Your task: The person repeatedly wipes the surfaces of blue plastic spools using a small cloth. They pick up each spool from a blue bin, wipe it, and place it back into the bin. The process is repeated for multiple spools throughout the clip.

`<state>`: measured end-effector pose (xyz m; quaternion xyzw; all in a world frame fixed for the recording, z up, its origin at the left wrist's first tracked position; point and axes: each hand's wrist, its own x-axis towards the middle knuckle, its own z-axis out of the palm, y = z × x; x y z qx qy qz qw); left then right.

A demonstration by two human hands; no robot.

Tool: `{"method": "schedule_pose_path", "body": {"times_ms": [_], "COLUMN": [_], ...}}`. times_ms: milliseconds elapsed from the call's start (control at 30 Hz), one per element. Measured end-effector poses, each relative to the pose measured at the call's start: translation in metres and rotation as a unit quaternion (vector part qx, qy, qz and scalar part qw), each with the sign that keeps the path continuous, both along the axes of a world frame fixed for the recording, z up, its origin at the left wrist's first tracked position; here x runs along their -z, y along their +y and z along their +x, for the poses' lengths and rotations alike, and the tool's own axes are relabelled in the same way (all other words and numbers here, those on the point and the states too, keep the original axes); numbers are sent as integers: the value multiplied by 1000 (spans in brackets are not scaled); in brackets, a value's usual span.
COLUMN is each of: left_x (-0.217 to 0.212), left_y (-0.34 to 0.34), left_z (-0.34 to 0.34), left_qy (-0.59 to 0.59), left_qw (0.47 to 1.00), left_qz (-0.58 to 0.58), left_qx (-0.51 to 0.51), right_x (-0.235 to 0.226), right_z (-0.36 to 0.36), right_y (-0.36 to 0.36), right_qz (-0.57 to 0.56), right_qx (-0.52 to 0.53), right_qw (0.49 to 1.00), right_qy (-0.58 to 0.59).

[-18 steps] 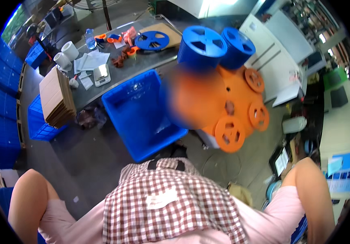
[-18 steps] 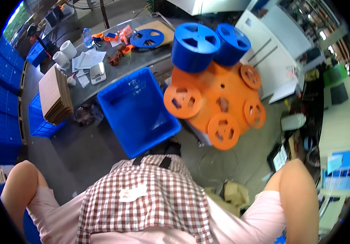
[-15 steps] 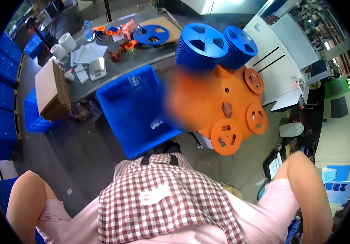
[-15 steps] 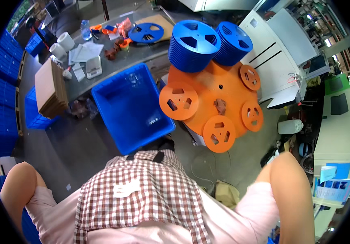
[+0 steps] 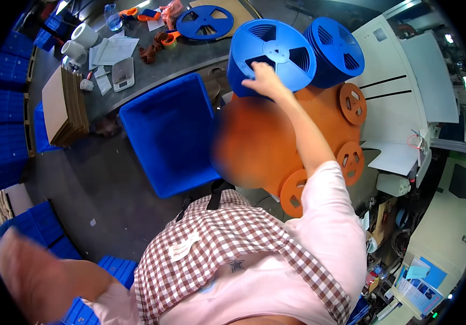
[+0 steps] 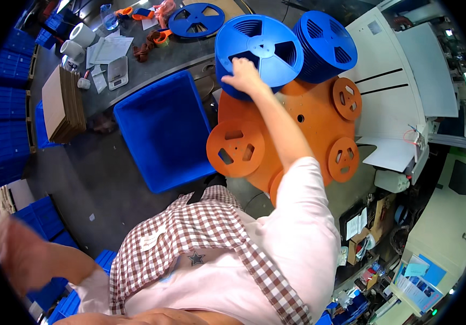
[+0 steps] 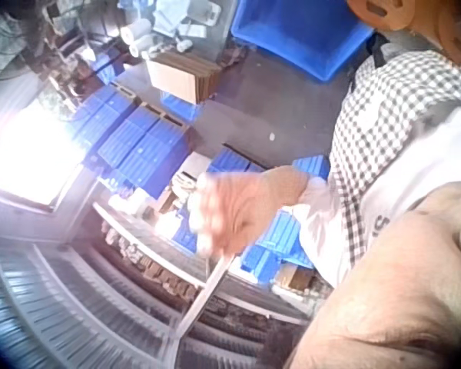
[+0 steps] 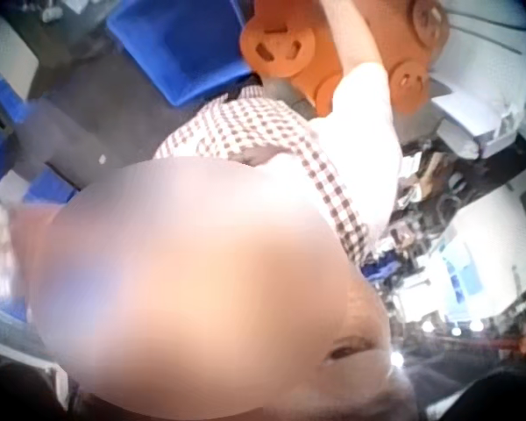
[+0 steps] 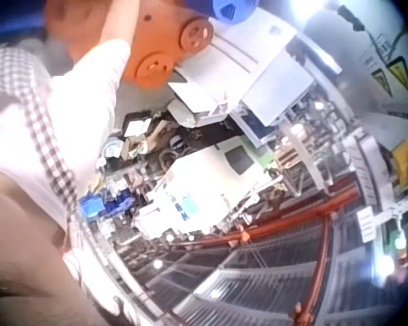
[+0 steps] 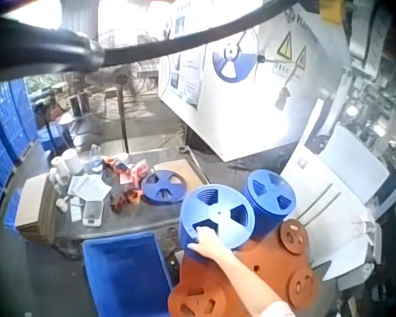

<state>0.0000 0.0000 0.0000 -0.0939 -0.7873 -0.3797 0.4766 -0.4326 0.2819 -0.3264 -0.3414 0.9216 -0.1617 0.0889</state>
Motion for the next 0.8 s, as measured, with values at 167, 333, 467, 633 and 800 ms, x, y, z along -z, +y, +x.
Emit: {"method": "schedule_pose_path", "body": {"times_ms": [167,333,467,633,800], "left_x": [137,246,279,290,315], "left_y": [39,82,93,92,89], "left_z": [-8,103,131,114,124], "left_qy": [-381,-468,-494,-501,-573], "left_qw": [890,751,705,711,689], "left_qz": [193,435,482,471,442], "left_qx": [-162,-164,-163,-146,-41], "right_x": [42,70,57,46,-8], "right_z": [-32,-21,-6,7,12], "right_y": [-1,33,46,60,58], "right_qz": [250,206,242,217,182], "right_qx": [38,14,12,12,64], "right_qw": [918,918,922,954,979], "right_qy": [-307,-339,-301,-207,-64]}}
